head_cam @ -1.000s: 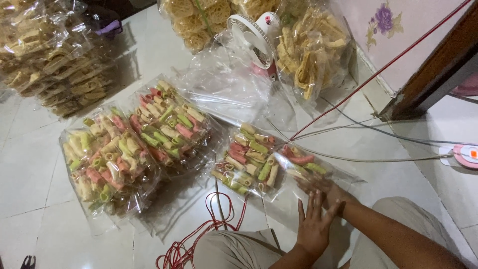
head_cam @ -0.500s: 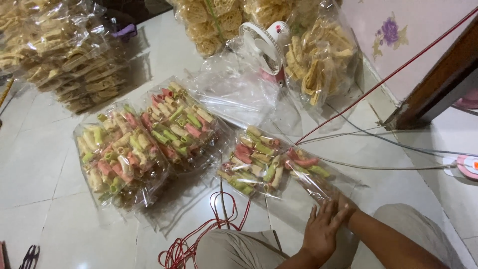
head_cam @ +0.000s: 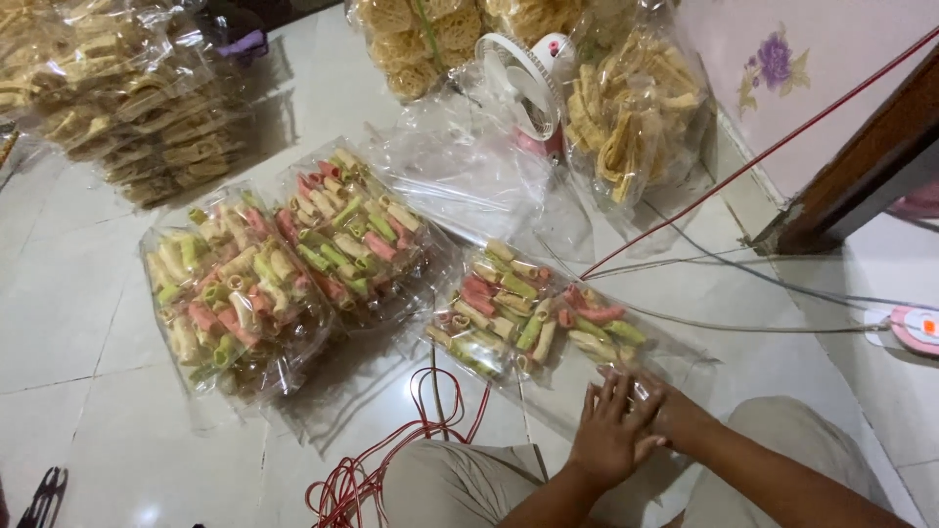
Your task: Manually filling plastic bags with colorful snack sticks while sitting on the floor.
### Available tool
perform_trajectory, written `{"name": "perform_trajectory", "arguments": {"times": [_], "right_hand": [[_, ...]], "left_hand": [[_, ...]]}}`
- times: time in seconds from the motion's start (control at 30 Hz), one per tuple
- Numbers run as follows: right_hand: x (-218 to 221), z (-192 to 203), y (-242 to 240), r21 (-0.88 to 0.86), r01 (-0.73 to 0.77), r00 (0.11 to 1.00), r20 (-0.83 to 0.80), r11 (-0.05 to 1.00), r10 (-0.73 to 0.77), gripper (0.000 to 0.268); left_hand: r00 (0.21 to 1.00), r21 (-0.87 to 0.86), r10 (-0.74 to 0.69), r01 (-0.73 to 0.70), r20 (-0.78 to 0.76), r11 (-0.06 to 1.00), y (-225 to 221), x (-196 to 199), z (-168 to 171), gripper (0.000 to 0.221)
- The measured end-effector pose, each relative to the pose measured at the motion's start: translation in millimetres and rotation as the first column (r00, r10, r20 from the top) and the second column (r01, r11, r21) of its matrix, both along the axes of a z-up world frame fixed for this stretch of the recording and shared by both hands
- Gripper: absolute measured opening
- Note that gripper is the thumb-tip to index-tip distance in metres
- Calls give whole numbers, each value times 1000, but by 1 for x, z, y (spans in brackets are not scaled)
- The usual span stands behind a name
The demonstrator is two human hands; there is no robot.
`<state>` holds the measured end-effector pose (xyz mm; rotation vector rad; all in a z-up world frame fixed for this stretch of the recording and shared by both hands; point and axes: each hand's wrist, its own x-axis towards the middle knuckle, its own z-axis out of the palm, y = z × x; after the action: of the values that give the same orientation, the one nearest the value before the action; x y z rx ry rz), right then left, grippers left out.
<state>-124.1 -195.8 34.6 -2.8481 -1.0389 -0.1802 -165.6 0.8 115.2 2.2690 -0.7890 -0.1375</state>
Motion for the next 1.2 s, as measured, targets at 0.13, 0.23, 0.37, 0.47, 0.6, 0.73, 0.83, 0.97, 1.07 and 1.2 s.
{"name": "perform_trajectory", "arguments": {"times": [0.13,0.23,0.37,0.47,0.6,0.73,0.83,0.97,1.07,1.2], "right_hand": [[-9,2,-24,5,30,999,-26,1000,-29,58],[-16,22,-16,-16,55,997,-56,998,-56,64],[-26,54,-2,2,174,945,-281,985,-166,84],[-26,55,1,-69,189,943,-266,980,-200,82],[-16,21,-2,-102,33,998,-43,994,-38,87],[8,32,25,-123,172,980,-81,977,-183,62],[29,7,28,-193,258,945,-154,947,-289,60],[40,-5,33,-154,208,976,99,966,-195,80],[22,98,64,58,671,607,-616,739,-502,77],[35,30,40,-172,244,967,117,954,-226,75]], "left_hand": [[997,92,-21,14,75,996,15,5,0,63],[981,149,46,-75,190,986,38,11,-10,63],[705,308,158,-486,692,818,93,11,-39,62],[934,328,294,-348,202,878,114,5,-55,68],[918,300,326,-384,227,873,110,10,-74,67],[554,276,201,-657,808,701,108,15,-105,76],[823,365,268,-482,501,797,106,14,-83,72],[632,299,193,-586,751,753,108,15,-99,80],[673,288,267,-593,690,752,109,18,-103,79],[837,316,508,-547,203,775,121,42,-66,72]]}}
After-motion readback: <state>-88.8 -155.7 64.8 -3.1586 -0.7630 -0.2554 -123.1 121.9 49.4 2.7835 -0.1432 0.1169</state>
